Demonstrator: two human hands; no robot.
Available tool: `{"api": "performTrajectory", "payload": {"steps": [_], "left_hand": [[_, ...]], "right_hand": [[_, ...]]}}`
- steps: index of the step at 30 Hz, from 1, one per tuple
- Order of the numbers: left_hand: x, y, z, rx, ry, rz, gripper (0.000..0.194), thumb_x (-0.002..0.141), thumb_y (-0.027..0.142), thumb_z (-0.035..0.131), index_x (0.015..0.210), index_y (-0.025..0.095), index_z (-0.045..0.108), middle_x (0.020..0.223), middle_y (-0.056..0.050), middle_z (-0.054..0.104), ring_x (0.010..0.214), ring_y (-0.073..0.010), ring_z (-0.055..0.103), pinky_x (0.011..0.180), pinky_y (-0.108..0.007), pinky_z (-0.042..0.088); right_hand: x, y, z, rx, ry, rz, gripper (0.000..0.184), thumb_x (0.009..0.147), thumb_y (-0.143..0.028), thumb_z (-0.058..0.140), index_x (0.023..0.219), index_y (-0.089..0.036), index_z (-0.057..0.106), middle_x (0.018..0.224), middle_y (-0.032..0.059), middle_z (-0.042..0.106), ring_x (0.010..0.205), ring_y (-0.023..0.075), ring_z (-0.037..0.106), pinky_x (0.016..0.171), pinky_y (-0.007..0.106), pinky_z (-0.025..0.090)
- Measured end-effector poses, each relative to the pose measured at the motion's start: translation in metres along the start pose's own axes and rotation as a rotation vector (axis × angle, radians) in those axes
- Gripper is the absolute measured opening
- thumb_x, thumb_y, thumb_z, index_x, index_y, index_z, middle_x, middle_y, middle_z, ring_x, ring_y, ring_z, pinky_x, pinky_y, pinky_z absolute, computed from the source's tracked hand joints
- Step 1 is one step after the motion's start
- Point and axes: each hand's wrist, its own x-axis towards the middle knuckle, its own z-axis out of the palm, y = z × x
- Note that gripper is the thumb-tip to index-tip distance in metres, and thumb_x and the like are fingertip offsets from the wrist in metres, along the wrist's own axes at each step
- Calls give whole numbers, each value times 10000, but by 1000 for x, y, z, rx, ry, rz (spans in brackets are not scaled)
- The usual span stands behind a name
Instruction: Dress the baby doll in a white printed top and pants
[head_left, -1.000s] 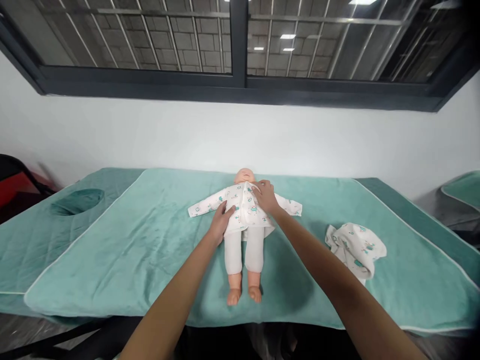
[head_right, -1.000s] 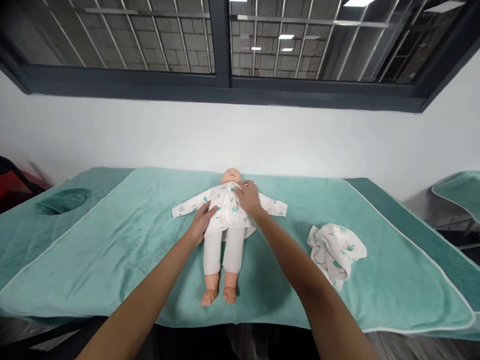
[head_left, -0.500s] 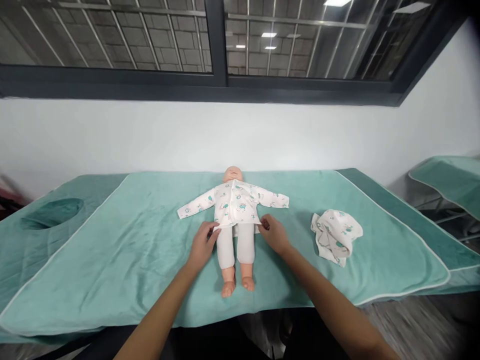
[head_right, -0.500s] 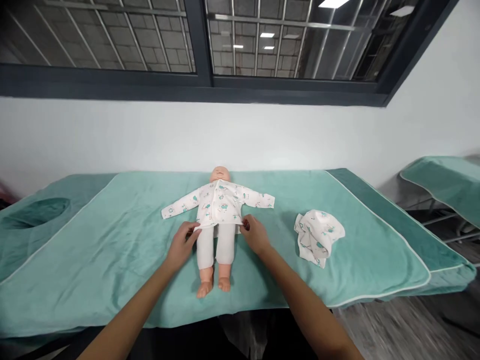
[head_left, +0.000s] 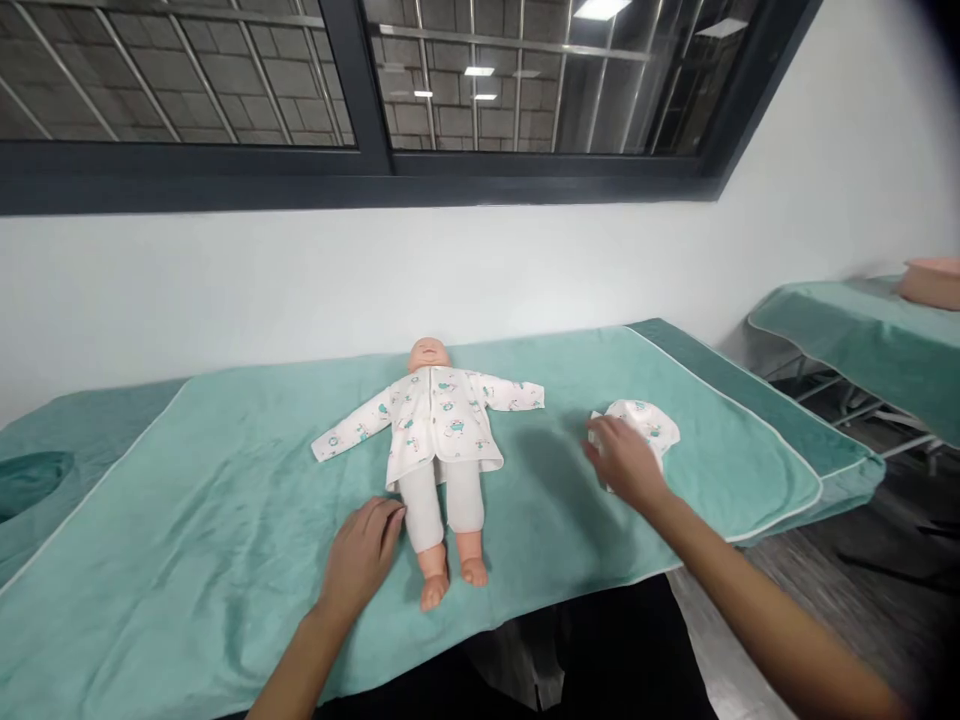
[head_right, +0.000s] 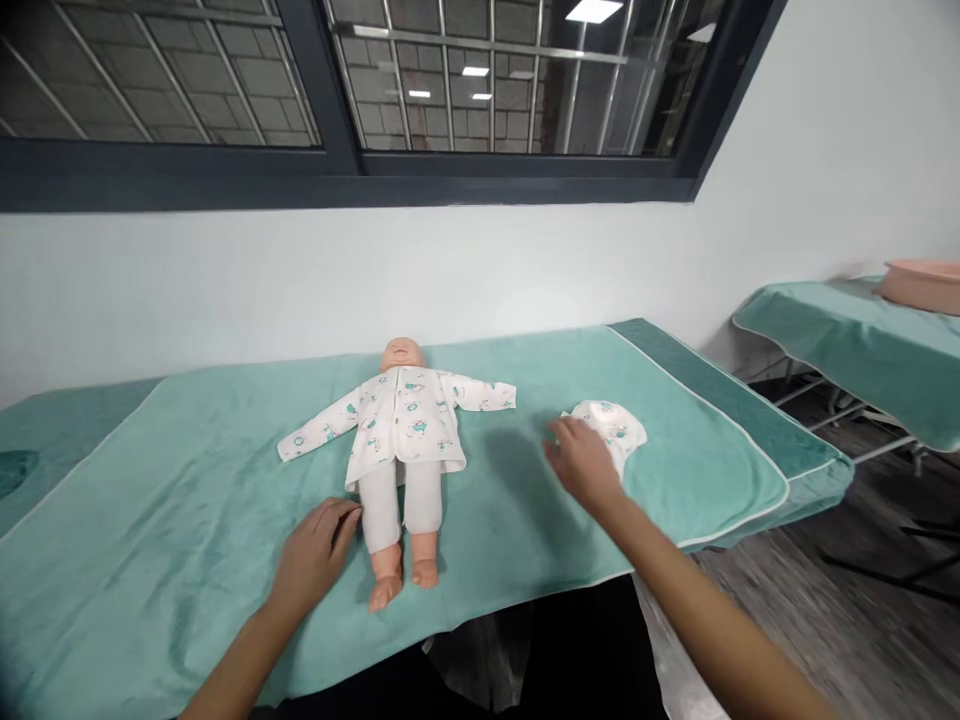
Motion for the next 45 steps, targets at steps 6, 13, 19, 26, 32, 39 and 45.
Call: {"api": "performTrajectory", "payload": {"steps": [6, 13, 19, 26, 32, 39, 45], "left_hand": [[20, 29, 2, -60, 50, 73, 173, 943, 320, 473, 997, 266, 628, 954, -67, 681, 920, -270, 635, 880, -429, 481], [68, 109, -10, -320, -141, 109, 347, 942, 384, 508, 1254, 255, 587, 1247, -94, 618, 1175, -294, 560, 1033, -466, 413], [100, 175, -26, -815, -186, 9, 699, 759, 434, 755, 1379, 255, 486, 1424, -109, 497, 1314, -327, 461, 1110, -463, 357], [82, 185, -64, -969, 92, -197, 568, 833, 443, 685, 1333, 244, 501, 1391, -81, 546, 1328, -297, 467, 1137, -438, 339], [60, 182, -111, -1226, 94, -209, 539, 905, 559, 541, 1379, 314, 463, 1498, -57, 467, 1362, -274, 454, 1004, -387, 475], [69, 198, -152, -1457, 281, -141, 479, 828, 378, 691, 1277, 271, 565, 1345, -56, 608, 1197, -253, 597, 913, -344, 531], [63, 208, -155, -1496, 188, -113, 443, 826, 369, 674, 1227, 192, 613, 1269, -92, 657, 1180, -295, 618, 991, -420, 515]], "right_hand": [[25, 73, -31, -319, -293, 53, 233, 924, -299, 501, 1086, -207, 642, 1065, 138, 674, 1017, 285, 597, 845, 403, 398], [65, 13, -71, 281, -237, -39, 250, 938, -393, 449, 875, -203, 598, 843, 34, 641, 756, 175, 553, 678, 286, 376], [80, -86, -117, 1007, -175, -116, 362, 845, -540, 602, 881, -181, 571, 713, -33, 520, 625, 109, 442, 573, 236, 341], [60, -141, -153, 1483, -244, -210, 313, 807, -471, 696, 882, -196, 569, 820, -21, 559, 724, 112, 519, 680, 244, 450], [34, -145, -162, 1442, -427, -341, 251, 801, -417, 699, 812, -190, 593, 934, 9, 637, 823, 144, 573, 799, 305, 471], [5, -153, -183, 677, -655, -819, 160, 830, -359, 668, 849, -201, 678, 1053, 26, 646, 990, 193, 573, 903, 321, 436], [0, -157, -162, 590, -308, -591, 315, 853, -508, 638, 851, -193, 642, 944, 38, 640, 859, 191, 570, 799, 316, 446]]}}
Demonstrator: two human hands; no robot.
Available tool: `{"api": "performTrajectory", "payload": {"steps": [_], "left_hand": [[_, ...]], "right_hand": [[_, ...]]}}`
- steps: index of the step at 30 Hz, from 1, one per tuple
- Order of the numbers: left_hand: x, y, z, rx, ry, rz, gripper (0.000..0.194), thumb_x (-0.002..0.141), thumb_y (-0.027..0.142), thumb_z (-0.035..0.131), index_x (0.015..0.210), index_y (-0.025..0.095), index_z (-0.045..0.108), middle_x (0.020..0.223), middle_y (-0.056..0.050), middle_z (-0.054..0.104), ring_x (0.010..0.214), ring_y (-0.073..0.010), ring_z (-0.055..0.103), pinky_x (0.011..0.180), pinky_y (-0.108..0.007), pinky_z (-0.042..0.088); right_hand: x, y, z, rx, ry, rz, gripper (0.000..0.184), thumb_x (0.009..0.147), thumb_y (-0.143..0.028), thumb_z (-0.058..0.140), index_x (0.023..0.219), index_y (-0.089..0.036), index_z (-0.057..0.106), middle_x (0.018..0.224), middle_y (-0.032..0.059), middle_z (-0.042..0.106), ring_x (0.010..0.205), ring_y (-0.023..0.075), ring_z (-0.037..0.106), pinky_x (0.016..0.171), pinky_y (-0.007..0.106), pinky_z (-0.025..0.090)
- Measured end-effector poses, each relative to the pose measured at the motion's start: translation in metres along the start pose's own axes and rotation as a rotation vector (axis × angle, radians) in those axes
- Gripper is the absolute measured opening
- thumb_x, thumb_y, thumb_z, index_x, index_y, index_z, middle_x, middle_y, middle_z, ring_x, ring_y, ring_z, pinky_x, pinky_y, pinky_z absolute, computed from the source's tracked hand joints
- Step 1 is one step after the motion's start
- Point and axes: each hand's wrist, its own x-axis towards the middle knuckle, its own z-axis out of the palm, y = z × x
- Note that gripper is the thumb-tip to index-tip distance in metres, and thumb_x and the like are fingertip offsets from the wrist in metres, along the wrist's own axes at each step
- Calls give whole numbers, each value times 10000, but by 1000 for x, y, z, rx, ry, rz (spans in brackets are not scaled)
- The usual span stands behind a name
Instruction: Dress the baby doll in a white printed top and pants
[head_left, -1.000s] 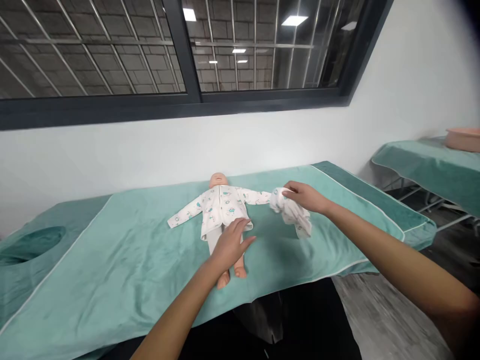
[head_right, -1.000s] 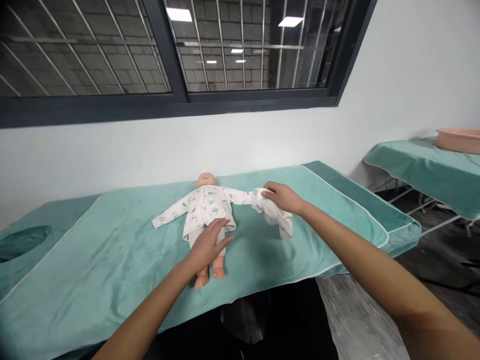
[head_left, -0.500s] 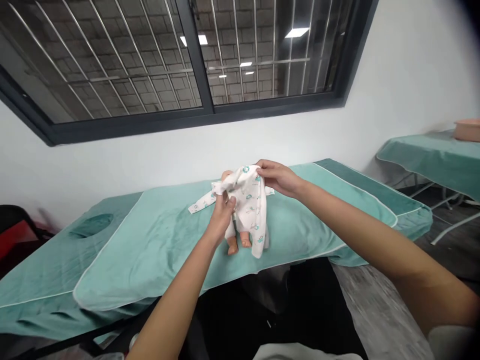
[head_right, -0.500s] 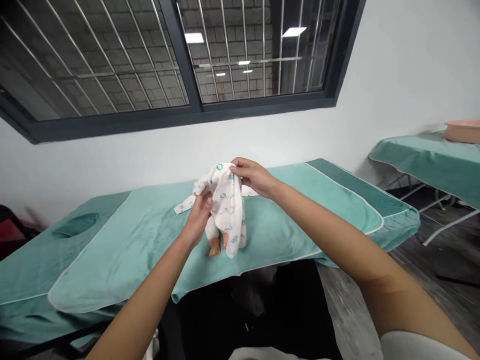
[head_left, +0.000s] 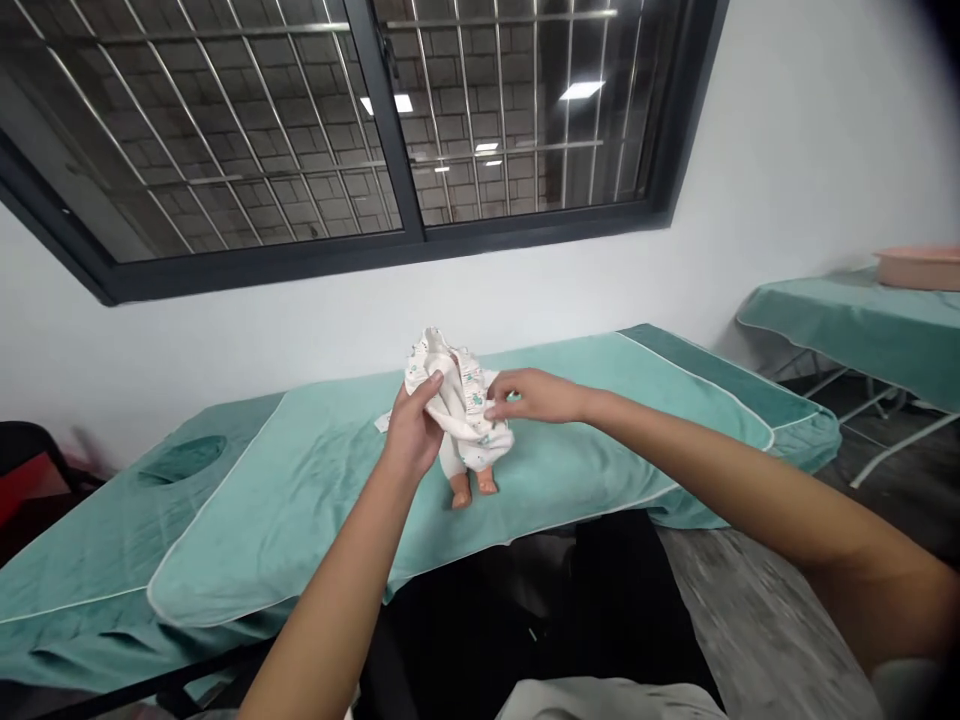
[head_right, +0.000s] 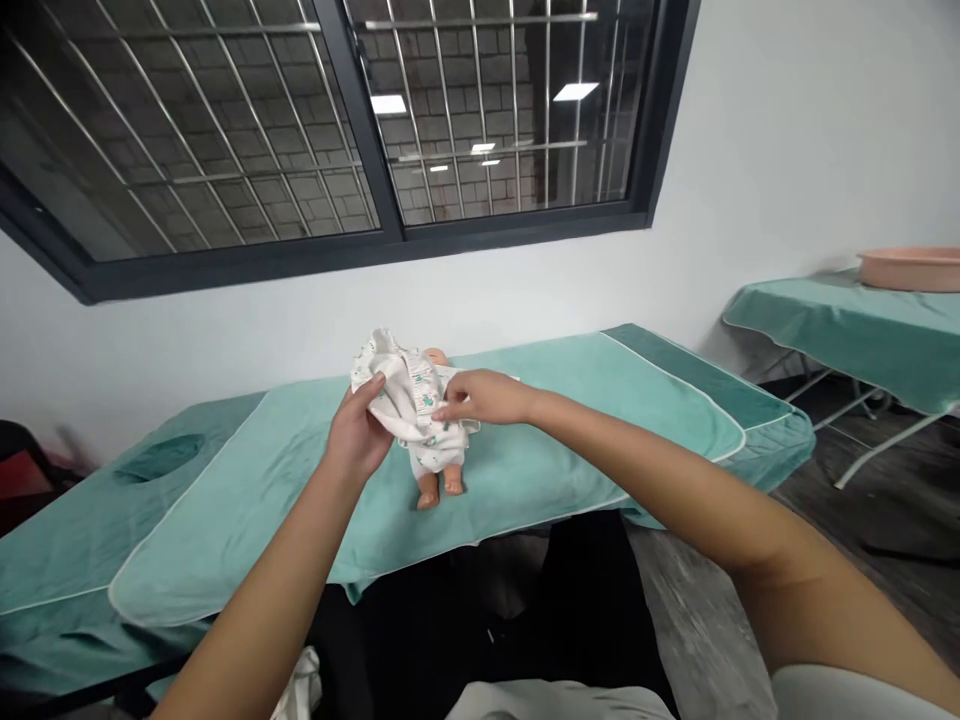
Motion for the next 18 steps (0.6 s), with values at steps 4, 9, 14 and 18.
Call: {"api": "performTrajectory", "payload": {"steps": [4, 9, 14, 18], "left_hand": [[-1, -7, -5, 90, 20, -70, 464, 844, 401, 657, 1257, 203, 584, 1240, -87, 665, 1117, -295, 652, 966, -438, 529], [3, -14, -9, 168, -26, -55, 461, 884, 375, 617, 1325, 283, 526, 1295, -36, 624, 1212, -258, 590, 1006, -392, 498], [-2, -17, -4, 247, -74, -137, 486, 868, 375, 641, 1337, 298, 538, 1258, -40, 632, 1222, -271, 572, 1020, -392, 471], [-3, -14, -2, 280, -77, -106, 491, 859, 388, 653, 1328, 291, 546, 1245, -42, 629, 1167, -269, 593, 979, -376, 478]], "right_hand": [[4, 7, 16, -185, 317, -175, 360, 864, -508, 649, 1056, -209, 587, 1209, 92, 567, 1086, 242, 521, 915, 380, 425], [8, 10, 45, -460, 85, -456, 336, 913, -509, 588, 1061, -208, 613, 1179, 89, 616, 1170, 285, 469, 999, 440, 331], [10, 22, 70, -536, 12, -275, 325, 850, -451, 688, 1031, -184, 656, 998, 106, 666, 1017, 299, 512, 887, 432, 338], [9, 26, 67, -400, -73, -247, 141, 805, -310, 716, 894, -202, 699, 993, 76, 674, 991, 274, 521, 867, 413, 350]]}}
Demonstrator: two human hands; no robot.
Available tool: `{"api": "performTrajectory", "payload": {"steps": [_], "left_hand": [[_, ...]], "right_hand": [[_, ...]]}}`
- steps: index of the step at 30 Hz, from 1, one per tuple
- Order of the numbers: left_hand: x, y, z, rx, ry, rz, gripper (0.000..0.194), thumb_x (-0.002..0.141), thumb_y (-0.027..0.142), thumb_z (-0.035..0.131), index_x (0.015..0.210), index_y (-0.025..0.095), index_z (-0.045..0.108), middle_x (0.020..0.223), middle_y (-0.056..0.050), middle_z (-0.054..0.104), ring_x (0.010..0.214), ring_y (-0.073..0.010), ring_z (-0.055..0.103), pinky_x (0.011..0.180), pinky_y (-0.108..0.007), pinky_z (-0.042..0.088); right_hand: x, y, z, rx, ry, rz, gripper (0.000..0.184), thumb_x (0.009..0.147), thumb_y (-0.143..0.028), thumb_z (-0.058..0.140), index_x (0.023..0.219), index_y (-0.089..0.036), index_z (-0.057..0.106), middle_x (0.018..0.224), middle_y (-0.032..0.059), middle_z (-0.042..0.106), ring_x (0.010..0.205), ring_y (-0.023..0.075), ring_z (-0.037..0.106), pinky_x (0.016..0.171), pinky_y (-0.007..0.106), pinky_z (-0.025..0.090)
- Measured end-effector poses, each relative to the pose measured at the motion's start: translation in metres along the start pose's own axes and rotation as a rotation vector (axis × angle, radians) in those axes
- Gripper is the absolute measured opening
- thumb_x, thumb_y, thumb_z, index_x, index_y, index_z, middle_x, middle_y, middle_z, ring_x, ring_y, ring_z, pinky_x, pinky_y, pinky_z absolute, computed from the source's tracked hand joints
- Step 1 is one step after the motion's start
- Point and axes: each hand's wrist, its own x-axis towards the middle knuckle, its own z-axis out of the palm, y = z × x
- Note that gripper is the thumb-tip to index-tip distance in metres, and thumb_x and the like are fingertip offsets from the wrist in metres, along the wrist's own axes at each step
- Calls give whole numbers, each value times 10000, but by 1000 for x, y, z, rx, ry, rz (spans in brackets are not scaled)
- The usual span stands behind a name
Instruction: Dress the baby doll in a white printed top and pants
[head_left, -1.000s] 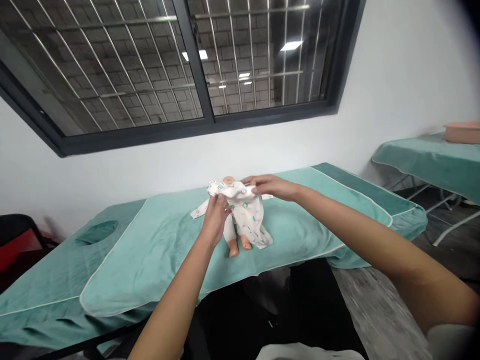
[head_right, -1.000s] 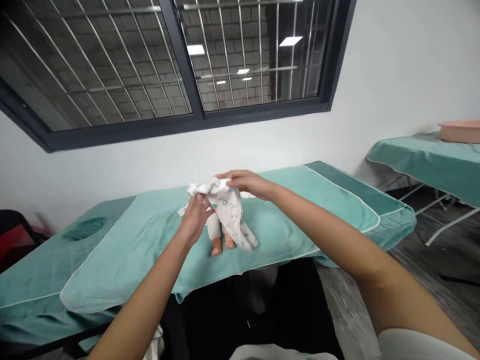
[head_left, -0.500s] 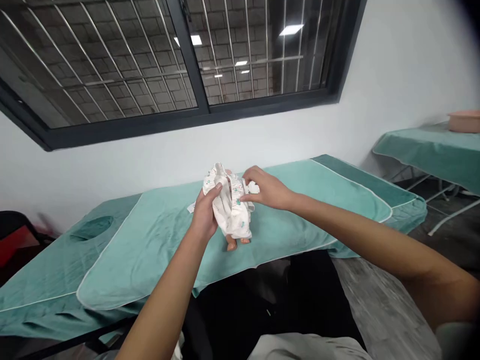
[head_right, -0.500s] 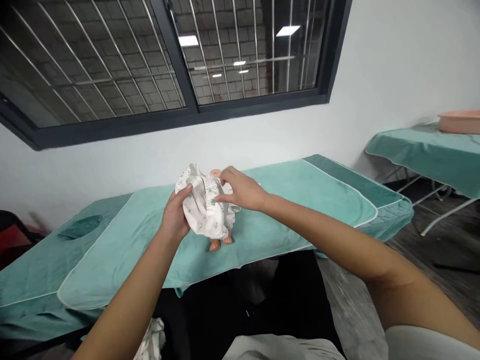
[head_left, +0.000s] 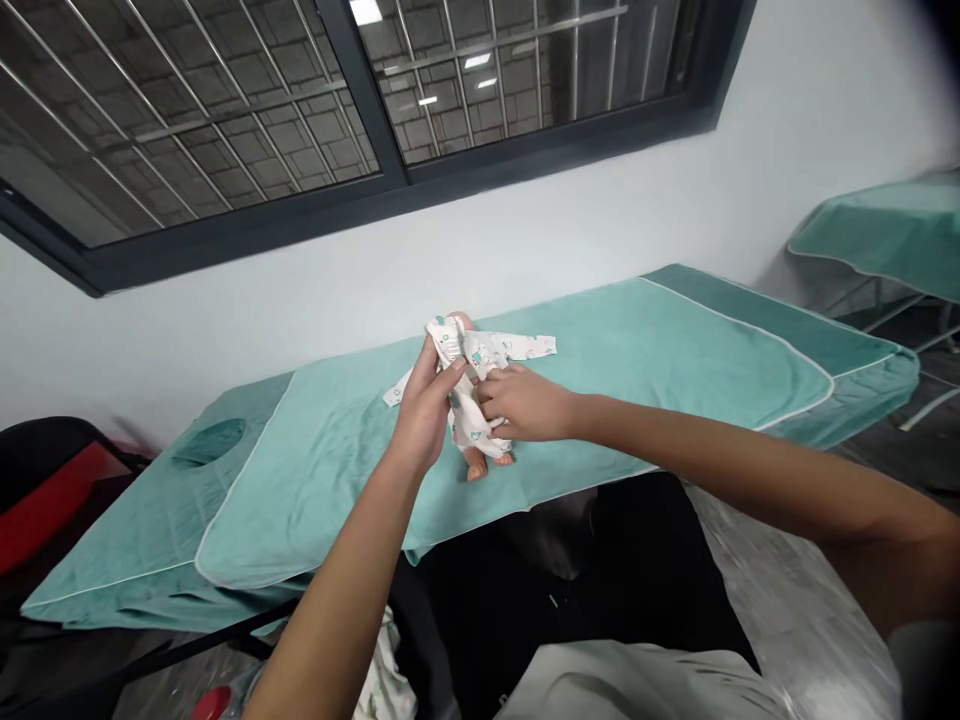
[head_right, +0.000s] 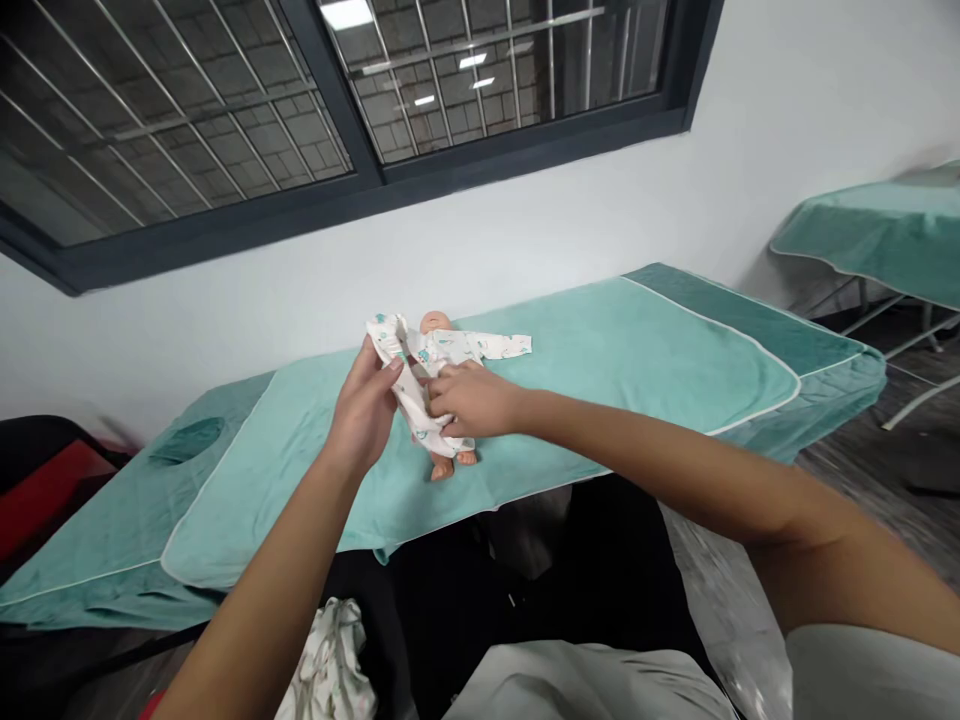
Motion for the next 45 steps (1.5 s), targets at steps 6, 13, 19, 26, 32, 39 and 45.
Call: {"api": "performTrajectory", "payload": {"steps": [6, 13, 19, 26, 32, 39, 45], "left_hand": [[7, -4, -27, 259, 291, 132, 380, 853, 406, 652, 1181, 216, 622, 1118, -46, 647, 1006, -202, 609, 846, -293, 492], [17, 1, -14, 555, 381, 232, 392, 867, 395, 650, 1225, 257, 572, 1322, -72, 547, 1234, -220, 503, 972, -352, 449], [27, 8, 14, 453, 35, 127, 423, 766, 354, 761, 1145, 251, 607, 1102, -42, 644, 985, -198, 610, 822, -316, 485], [37, 3, -11, 140, 158, 24, 177, 794, 318, 720, 844, 196, 601, 806, 14, 602, 688, -114, 548, 606, -223, 426], [44, -8, -12, 35, 62, -115, 355, 757, 467, 750, 950, 196, 626, 795, -7, 628, 696, -153, 611, 623, -255, 477], [43, -26, -5, 173, 45, -200, 312, 755, 396, 758, 969, 176, 698, 921, -48, 713, 856, -229, 669, 739, -307, 521], [46, -33, -6, -18, 168, -227, 330, 799, 417, 715, 1049, 204, 682, 965, -45, 721, 903, -229, 690, 792, -331, 547]], "right_hand": [[1, 32, -51, 660, 292, 113, 118, 782, -283, 658, 826, -174, 677, 877, 17, 654, 888, 184, 574, 813, 330, 428], [13, 44, -77, 1004, 530, 224, 354, 809, -486, 694, 796, -144, 601, 726, -15, 552, 698, 111, 514, 621, 226, 388], [16, 37, -73, 927, 279, 98, 384, 888, -506, 622, 762, -148, 562, 730, -22, 497, 689, 88, 464, 607, 206, 353], [-7, 74, -63, 1136, -130, 136, 286, 832, -411, 713, 833, -137, 629, 743, -24, 567, 665, 85, 508, 607, 207, 380], [3, 79, -44, 1330, 25, 196, 197, 809, -316, 713, 905, -151, 662, 830, -9, 641, 711, 101, 575, 652, 224, 451], [17, 78, -29, 1404, 340, 238, 161, 844, -316, 673, 853, -168, 610, 739, -50, 558, 631, 68, 507, 586, 186, 405], [3, 82, -31, 1124, -491, 221, 297, 755, -423, 774, 823, -141, 707, 752, 2, 664, 678, 119, 586, 611, 221, 451]]}}
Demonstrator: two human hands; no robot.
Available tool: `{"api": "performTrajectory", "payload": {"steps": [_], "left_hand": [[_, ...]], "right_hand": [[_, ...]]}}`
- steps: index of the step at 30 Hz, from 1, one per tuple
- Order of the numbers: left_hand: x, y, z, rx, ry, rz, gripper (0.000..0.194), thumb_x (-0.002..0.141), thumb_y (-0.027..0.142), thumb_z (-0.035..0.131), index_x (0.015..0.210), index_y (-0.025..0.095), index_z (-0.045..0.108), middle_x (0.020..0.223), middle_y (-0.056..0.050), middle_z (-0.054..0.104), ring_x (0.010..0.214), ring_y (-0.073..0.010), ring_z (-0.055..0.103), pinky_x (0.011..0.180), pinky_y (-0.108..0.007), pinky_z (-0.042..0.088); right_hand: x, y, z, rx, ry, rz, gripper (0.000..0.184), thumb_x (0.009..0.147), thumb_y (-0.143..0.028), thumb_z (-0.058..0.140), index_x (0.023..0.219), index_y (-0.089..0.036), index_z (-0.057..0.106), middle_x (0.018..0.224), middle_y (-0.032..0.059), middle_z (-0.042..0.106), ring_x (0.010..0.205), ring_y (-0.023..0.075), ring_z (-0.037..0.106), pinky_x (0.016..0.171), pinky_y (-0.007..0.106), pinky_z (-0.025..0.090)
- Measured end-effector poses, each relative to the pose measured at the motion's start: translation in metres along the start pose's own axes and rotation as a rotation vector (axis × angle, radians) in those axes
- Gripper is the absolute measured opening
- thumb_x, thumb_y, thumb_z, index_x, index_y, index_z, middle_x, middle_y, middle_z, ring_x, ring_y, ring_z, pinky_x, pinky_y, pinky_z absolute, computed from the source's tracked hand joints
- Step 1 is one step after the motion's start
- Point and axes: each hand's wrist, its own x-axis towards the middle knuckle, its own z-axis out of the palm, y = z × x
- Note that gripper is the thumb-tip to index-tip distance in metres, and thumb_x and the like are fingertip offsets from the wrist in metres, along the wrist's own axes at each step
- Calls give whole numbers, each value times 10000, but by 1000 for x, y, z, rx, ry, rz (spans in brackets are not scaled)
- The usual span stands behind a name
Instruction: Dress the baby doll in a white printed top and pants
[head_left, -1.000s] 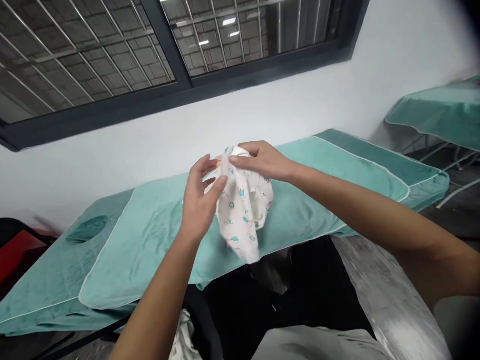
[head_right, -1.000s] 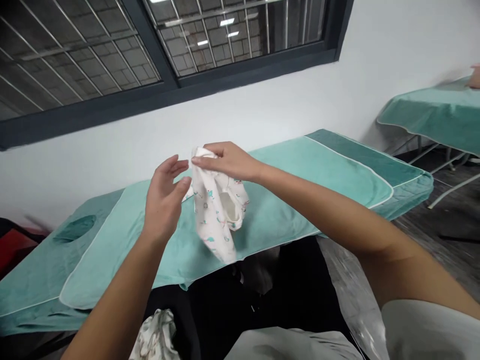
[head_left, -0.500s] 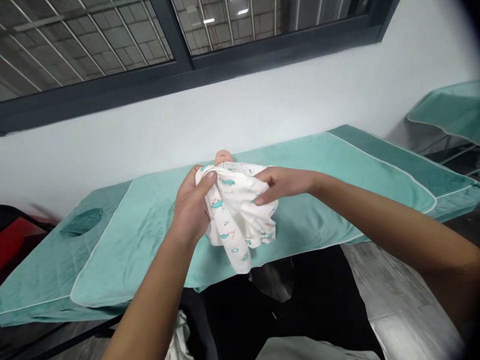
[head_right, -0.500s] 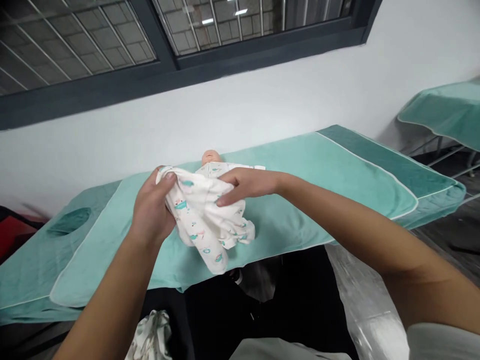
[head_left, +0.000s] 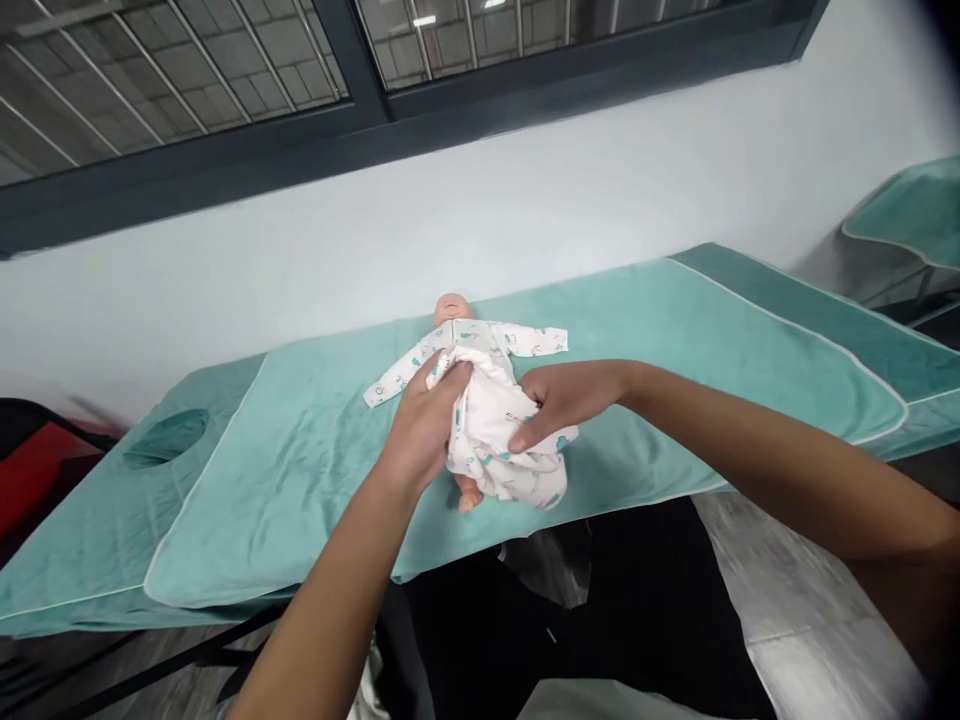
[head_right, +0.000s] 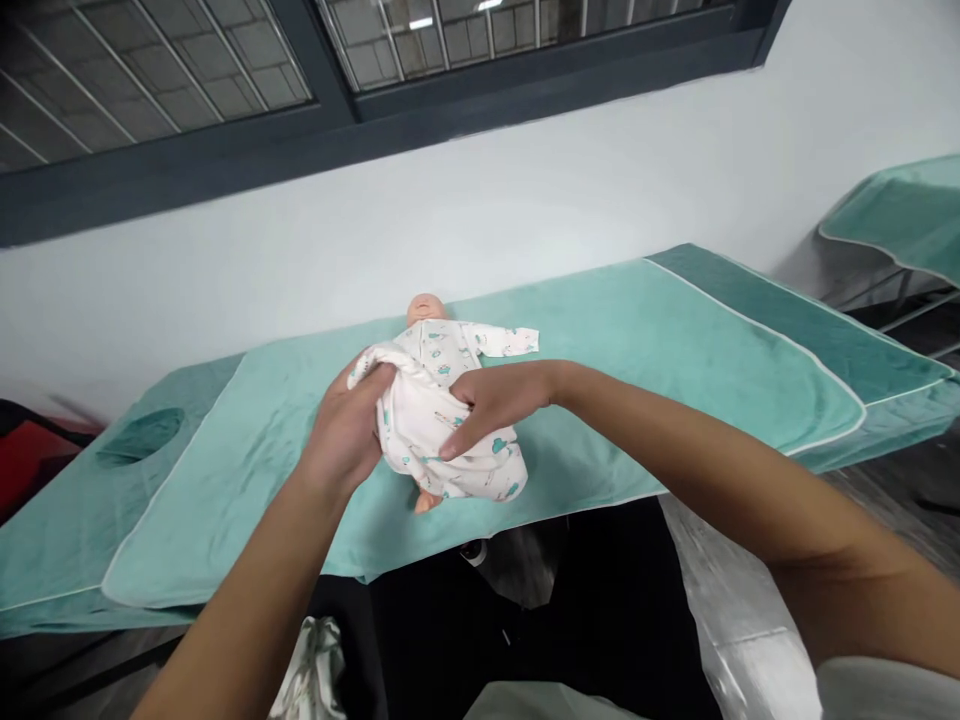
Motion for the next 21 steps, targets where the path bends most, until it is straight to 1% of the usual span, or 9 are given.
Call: {"api": "performTrajectory", "payload": {"steps": [1, 5, 6, 8, 10, 12, 14, 18, 21], "left_hand": [[-1, -1, -2, 6, -41, -44, 356, 802, 435, 712, 1066, 198, 682, 974, -59, 725, 902, -241, 694, 785, -345, 550], [-2, -2, -12, 106, -323, -232, 480, 714, 385, 807, 1128, 171, 688, 1011, -103, 737, 942, -300, 693, 815, -407, 552], [-2, -2, -14, 136, -361, -251, 479, 699, 362, 821, 1117, 165, 695, 1002, -106, 740, 944, -307, 693, 822, -414, 550], [-1, 0, -15, 150, -345, -232, 433, 717, 354, 807, 1090, 157, 708, 1000, -107, 743, 959, -309, 692, 840, -412, 543], [1, 0, -14, 102, -274, -165, 401, 754, 358, 773, 1099, 164, 708, 1055, -104, 738, 1007, -301, 683, 875, -398, 531], [2, -1, -10, 38, -209, -104, 405, 757, 349, 764, 1117, 172, 702, 1113, -99, 727, 1046, -292, 673, 898, -385, 524], [3, -4, -6, 1, -159, -73, 412, 736, 340, 776, 1104, 170, 704, 1113, -99, 728, 1028, -288, 682, 882, -379, 532], [6, -11, -1, -59, -53, -73, 422, 704, 358, 792, 1065, 161, 696, 1024, -91, 747, 933, -275, 710, 815, -369, 556], [9, -14, -2, -125, -22, -113, 462, 726, 408, 773, 1099, 155, 674, 955, -83, 752, 863, -263, 722, 797, -382, 566]], "right_hand": [[0, 1, 0, -6, 28, 4, 305, 772, -439, 757, 808, -140, 711, 738, 3, 663, 672, 118, 588, 611, 224, 454], [3, 6, 2, 141, 339, -110, 336, 831, -474, 691, 864, -141, 722, 788, 25, 690, 723, 134, 621, 647, 246, 491], [5, 7, 2, 181, 394, -137, 333, 833, -470, 693, 887, -143, 724, 826, 32, 701, 758, 141, 633, 671, 253, 502], [7, 12, 3, 268, 456, -198, 319, 835, -451, 700, 936, -150, 724, 907, 42, 714, 832, 152, 649, 729, 266, 516], [9, 18, 3, 372, 450, -245, 307, 841, -434, 701, 959, -151, 718, 934, 44, 715, 858, 152, 656, 753, 269, 521], [10, 24, 5, 474, 386, -253, 309, 840, -430, 707, 941, -138, 712, 884, 43, 713, 807, 144, 658, 717, 260, 525], [11, 29, 9, 570, 307, -246, 321, 825, -432, 725, 913, -124, 706, 824, 40, 706, 744, 137, 656, 667, 248, 526], [16, 33, 23, 733, 219, -248, 383, 782, -468, 761, 929, -120, 702, 828, 46, 714, 724, 134, 662, 632, 233, 527], [19, 35, 32, 712, 146, -153, 409, 749, -460, 792, 950, -114, 708, 875, 57, 725, 762, 138, 670, 683, 245, 543]]}}
